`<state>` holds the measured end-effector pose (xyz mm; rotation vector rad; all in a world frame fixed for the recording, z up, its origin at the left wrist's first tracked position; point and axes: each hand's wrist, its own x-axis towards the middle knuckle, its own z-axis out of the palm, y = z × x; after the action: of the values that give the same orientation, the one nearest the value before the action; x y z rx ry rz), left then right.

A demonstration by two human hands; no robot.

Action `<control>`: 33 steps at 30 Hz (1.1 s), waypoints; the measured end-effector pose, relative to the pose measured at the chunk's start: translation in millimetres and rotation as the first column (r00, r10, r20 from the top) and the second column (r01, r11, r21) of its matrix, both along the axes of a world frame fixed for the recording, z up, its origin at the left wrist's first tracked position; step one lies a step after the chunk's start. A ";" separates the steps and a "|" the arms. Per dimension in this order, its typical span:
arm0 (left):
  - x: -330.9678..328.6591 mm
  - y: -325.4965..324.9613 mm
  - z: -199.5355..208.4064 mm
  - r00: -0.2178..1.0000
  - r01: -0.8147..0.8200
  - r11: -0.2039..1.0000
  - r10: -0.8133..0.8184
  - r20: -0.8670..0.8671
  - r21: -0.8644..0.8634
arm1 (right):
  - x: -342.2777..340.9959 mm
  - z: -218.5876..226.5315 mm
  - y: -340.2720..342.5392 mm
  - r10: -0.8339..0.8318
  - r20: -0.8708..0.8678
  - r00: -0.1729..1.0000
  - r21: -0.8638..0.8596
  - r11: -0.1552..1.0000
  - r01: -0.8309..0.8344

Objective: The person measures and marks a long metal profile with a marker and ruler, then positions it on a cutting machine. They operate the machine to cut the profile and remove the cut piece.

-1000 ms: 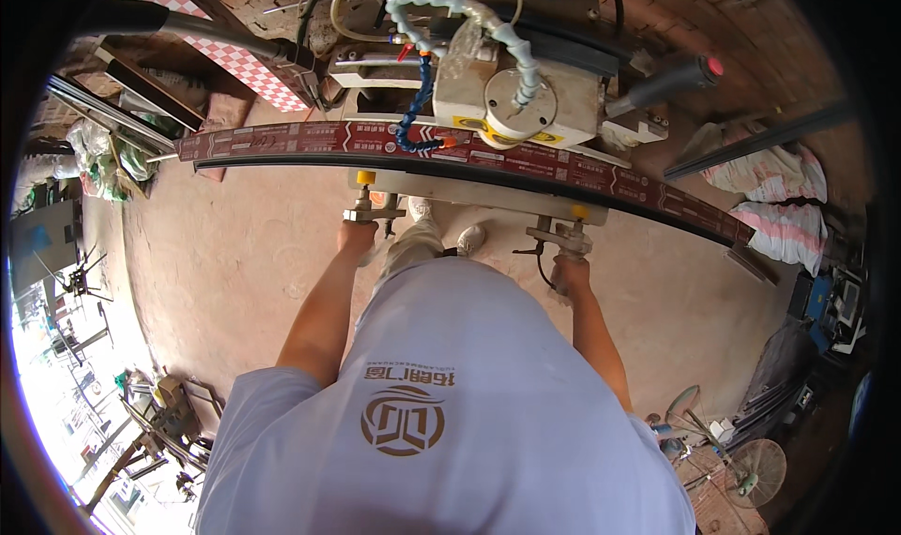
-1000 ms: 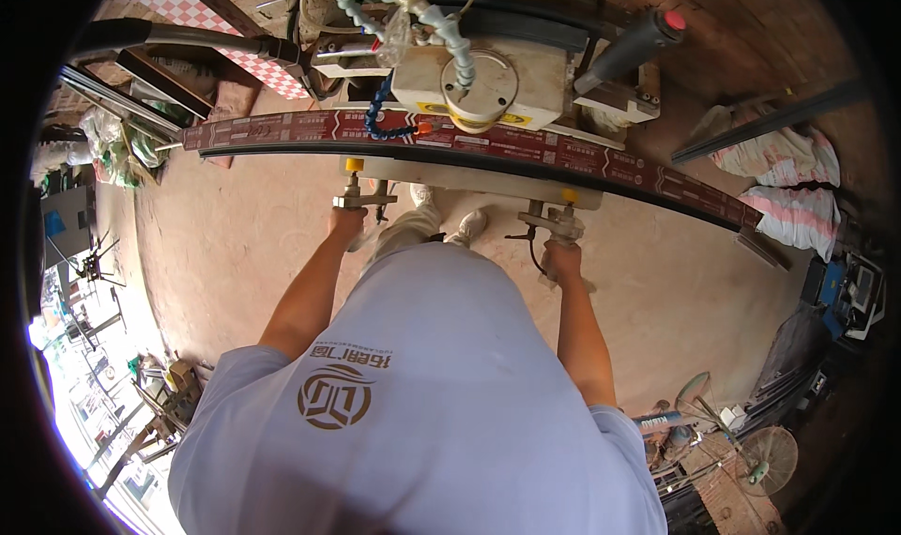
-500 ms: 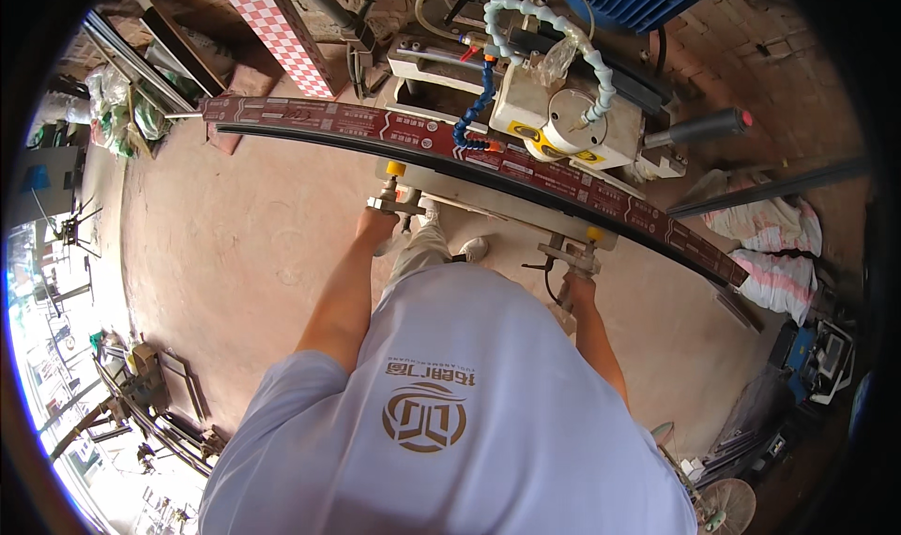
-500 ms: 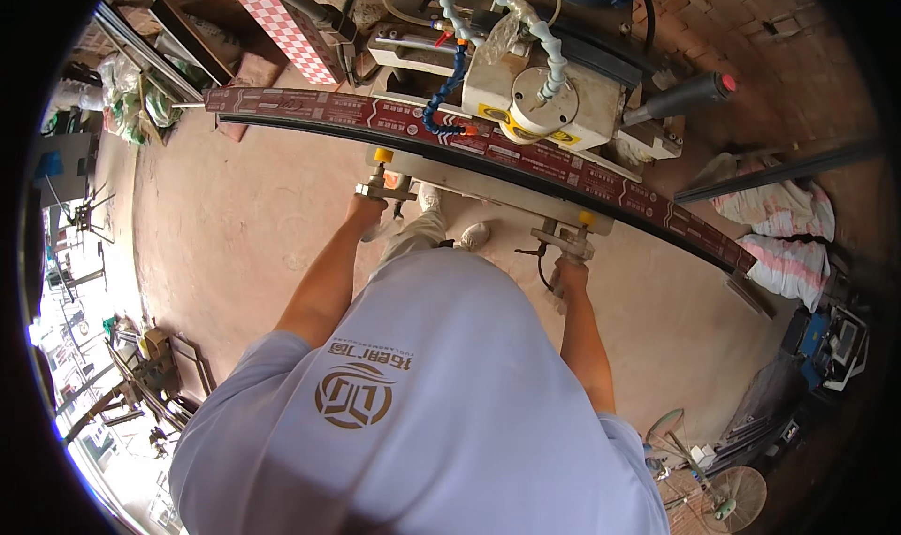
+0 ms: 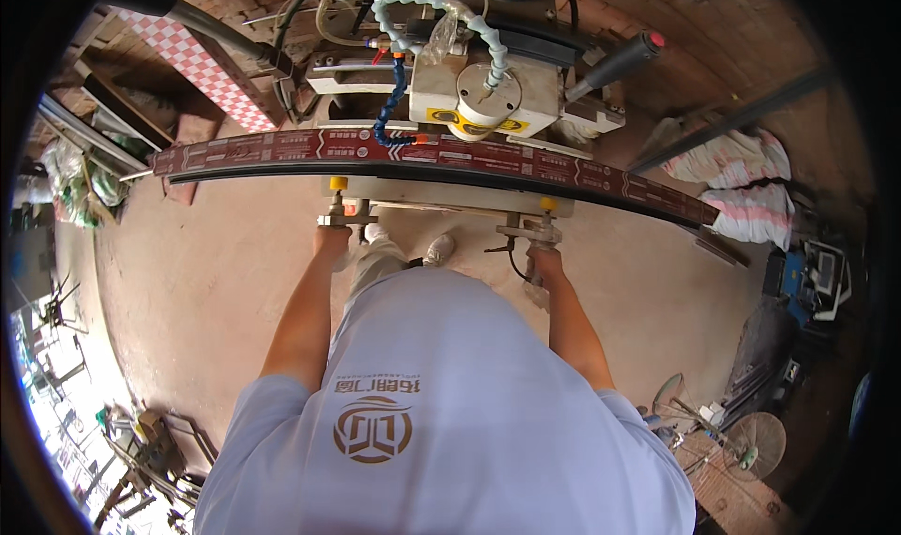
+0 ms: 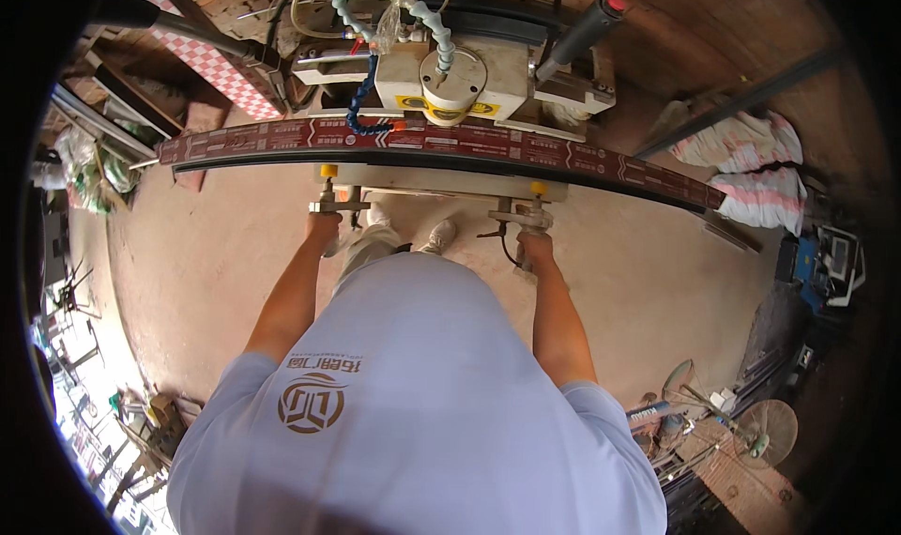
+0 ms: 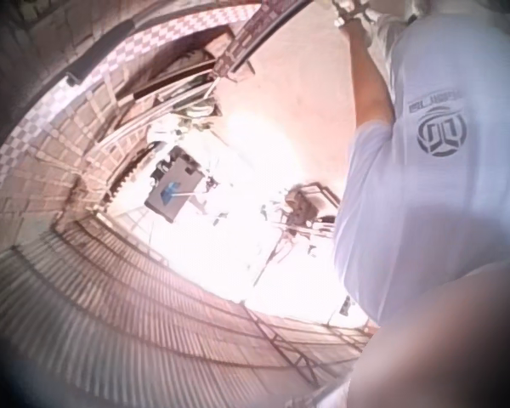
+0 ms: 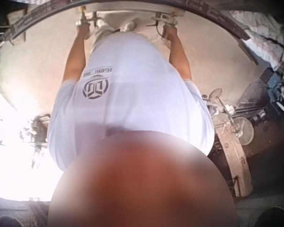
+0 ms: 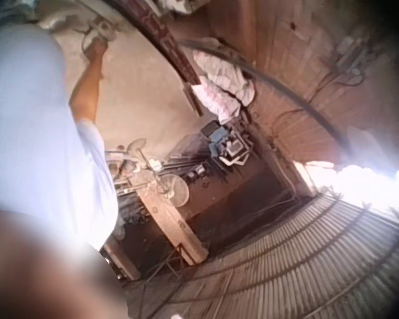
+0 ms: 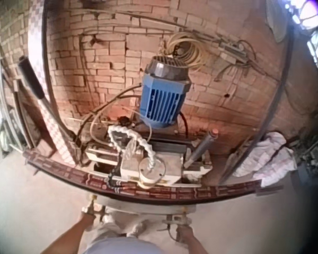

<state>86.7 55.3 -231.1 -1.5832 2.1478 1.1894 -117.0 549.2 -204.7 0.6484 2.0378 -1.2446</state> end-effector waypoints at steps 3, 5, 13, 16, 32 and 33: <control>-3.3 2.1 7.3 1.000 0.011 1.000 -0.011 0.020 -0.016 | -3.4 7.0 -3.4 -0.052 0.062 0.997 0.004 0.999 0.052; -4.9 3.5 17.0 0.999 0.020 0.999 -0.022 0.047 0.039 | -3.9 10.9 -8.6 -0.067 0.058 0.996 0.015 0.998 0.067; -14.4 7.0 46.4 0.989 0.063 0.992 -0.077 0.128 0.107 | 19.3 -8.9 -38.6 0.032 -0.164 0.986 0.297 0.955 0.018; -12.5 5.7 43.6 0.984 0.113 0.992 -0.120 0.132 0.060 | 21.9 -4.3 -47.3 0.024 -0.197 0.980 0.323 0.945 0.042; -4.5 3.0 24.9 0.992 0.055 0.996 -0.063 0.107 0.077 | 11.6 15.4 -32.3 -0.135 -0.078 0.988 0.102 0.984 0.143; -3.5 3.1 22.3 0.994 0.069 0.994 -0.076 0.082 0.082 | 10.8 14.3 -31.2 -0.135 -0.073 0.988 0.110 0.984 0.143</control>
<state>83.2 58.4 -208.8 -1.4825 2.0600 1.1483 -106.2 518.0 -190.4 0.8265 2.1618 -1.2481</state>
